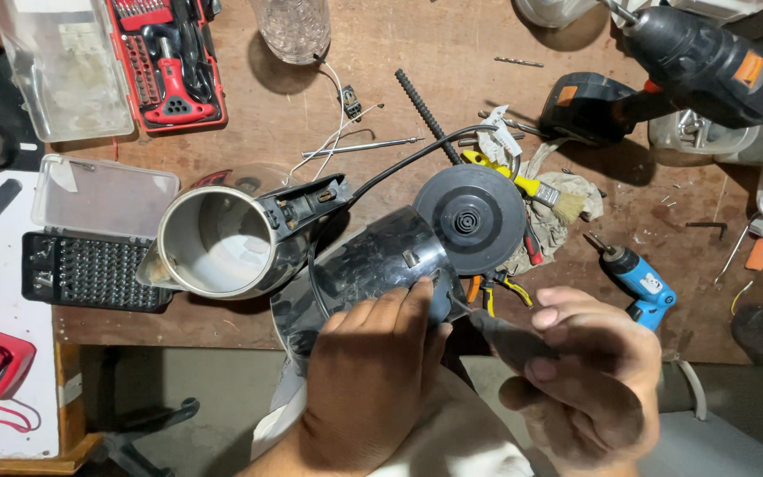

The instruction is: The person disassembles a small kitchen appliance, likely a kettle, by removing the base and unscrewing internal components. They use a screwdriver to detach parts and manipulate the internal wiring and motor assembly.

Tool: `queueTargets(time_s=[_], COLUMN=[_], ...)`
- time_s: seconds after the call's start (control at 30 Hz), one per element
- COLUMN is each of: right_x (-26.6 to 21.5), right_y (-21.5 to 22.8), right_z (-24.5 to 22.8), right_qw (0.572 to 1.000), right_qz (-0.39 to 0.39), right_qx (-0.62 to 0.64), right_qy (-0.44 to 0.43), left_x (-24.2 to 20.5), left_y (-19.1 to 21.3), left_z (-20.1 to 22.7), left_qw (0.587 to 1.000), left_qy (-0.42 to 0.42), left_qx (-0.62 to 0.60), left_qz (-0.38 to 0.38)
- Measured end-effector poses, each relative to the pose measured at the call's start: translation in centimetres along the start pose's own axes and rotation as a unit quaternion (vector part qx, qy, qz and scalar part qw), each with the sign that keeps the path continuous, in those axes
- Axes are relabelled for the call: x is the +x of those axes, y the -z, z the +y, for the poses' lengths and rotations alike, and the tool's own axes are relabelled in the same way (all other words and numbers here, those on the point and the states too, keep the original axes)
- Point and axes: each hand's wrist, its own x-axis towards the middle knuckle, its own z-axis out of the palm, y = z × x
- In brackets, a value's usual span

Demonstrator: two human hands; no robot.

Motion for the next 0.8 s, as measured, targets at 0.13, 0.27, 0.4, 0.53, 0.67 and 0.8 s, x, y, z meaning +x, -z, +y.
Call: queueTargets(time_s=[0.13, 0.27, 0.4, 0.53, 0.67, 0.8], right_x=[0.2, -0.1, -0.6, -0.4, -0.2, 0.0], right_y=[-0.5, -1.0, -0.4, -0.8, -0.6, -0.6], right_z=[-1.9, -1.0, 0.0, -2.7, -2.9, -3.7], right_qw=[0.995, 0.995, 0.998, 0.992, 0.986, 0.984], right_qz=[0.002, 0.028, 0.024, 0.064, 0.115, 0.096], right_qx=[0.071, 0.077, 0.017, 0.043, 0.036, 0.032], right_qy=[-0.075, -0.065, -0.047, -0.101, -0.119, -0.148], left_x=[-0.2, -0.1, -0.3, -0.3, -0.3, -0.3], left_y=[-0.2, -0.2, -0.2, -0.2, -0.2, -0.1], left_z=[0.0, 0.0, 0.1, 0.1, 0.2, 0.3], left_qw=[1.0, 1.0, 1.0, 1.0, 1.0, 0.999], left_qy=[-0.001, -0.006, 0.002, -0.005, 0.007, -0.003], left_qx=[0.0, -0.008, -0.025, -0.021, -0.013, -0.013], left_qz=[-0.003, 0.015, 0.017, 0.007, 0.013, 0.036])
